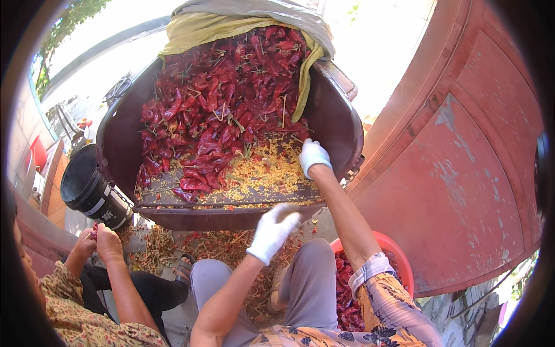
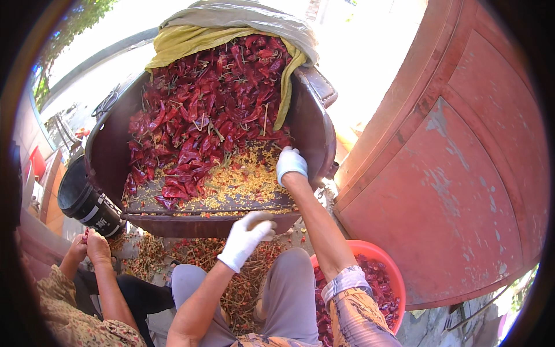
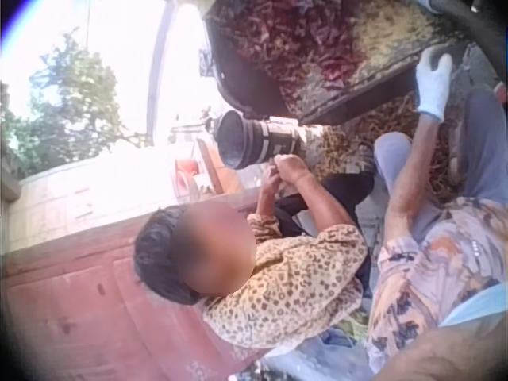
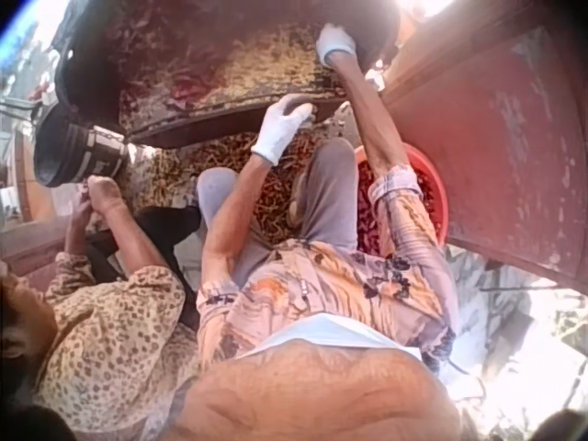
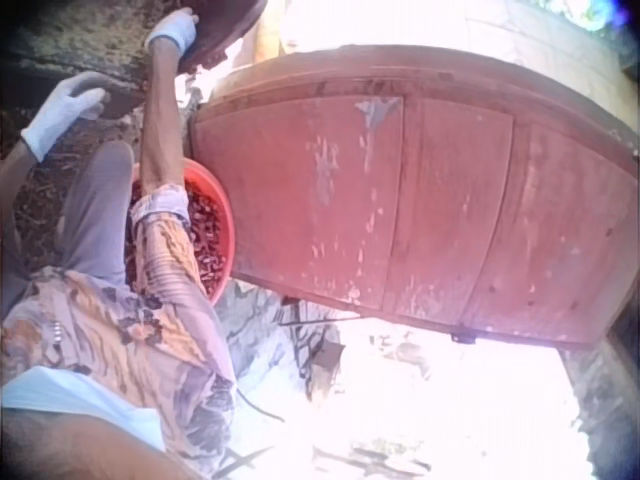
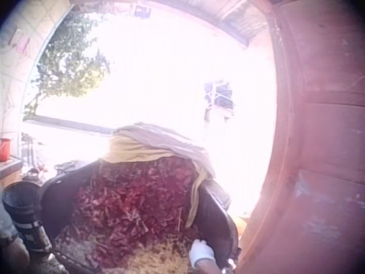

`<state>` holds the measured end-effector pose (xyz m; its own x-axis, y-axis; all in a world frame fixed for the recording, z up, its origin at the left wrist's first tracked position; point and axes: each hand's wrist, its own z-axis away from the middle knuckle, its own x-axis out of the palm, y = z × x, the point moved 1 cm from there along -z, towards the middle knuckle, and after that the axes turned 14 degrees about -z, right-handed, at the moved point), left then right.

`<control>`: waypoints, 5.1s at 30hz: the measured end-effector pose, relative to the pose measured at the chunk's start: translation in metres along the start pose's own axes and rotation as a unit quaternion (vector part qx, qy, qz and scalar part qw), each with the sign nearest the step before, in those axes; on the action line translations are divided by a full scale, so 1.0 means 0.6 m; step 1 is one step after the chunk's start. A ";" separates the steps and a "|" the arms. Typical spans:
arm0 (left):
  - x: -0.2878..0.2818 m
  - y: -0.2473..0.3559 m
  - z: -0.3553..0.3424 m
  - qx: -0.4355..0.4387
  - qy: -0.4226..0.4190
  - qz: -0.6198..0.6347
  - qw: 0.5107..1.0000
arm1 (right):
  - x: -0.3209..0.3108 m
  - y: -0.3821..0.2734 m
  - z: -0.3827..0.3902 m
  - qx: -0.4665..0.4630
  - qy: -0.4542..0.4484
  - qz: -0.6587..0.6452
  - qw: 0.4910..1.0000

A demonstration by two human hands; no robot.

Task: The person, wearing gloves, sorts through a large pile of dried red peppers in a metal container, picking them up one by one, removing stems and debris, and placing them into a bucket.

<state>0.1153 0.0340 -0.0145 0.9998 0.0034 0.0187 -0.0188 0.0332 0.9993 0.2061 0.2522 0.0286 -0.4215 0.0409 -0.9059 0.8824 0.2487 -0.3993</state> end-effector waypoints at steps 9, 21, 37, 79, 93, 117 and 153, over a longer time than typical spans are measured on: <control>-0.070 0.012 -0.015 -0.008 0.159 0.086 0.983 | -0.020 -0.043 0.059 -0.030 -0.014 -0.446 0.894; -0.086 0.027 -0.034 0.183 0.256 -0.198 0.928 | -0.067 -0.102 0.167 -0.014 -0.221 -0.618 0.754; -0.083 0.056 -0.005 0.058 0.119 0.066 0.989 | -0.064 -0.115 0.225 -0.318 0.016 -0.404 0.858; -0.114 0.060 0.008 0.121 0.172 0.072 0.975 | -0.108 -0.121 0.202 -0.064 -0.163 -0.505 0.845; -0.114 0.054 -0.007 0.025 0.202 0.110 0.973 | 0.035 -0.098 -0.025 -0.090 0.037 -0.082 0.992; -0.113 0.056 -0.008 0.081 0.189 0.084 0.975 | -0.095 -0.118 0.183 -0.001 -0.252 -0.554 0.793; -0.105 0.039 0.000 0.068 0.118 0.138 0.981 | -0.095 -0.124 0.205 -0.060 -0.343 -0.516 0.783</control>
<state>0.0521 0.0344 0.0079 0.9280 0.2247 0.2970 -0.2724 -0.1342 0.9528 0.1904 0.1122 0.0925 -0.6489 -0.7608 0.0116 0.1023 -0.1023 -0.9895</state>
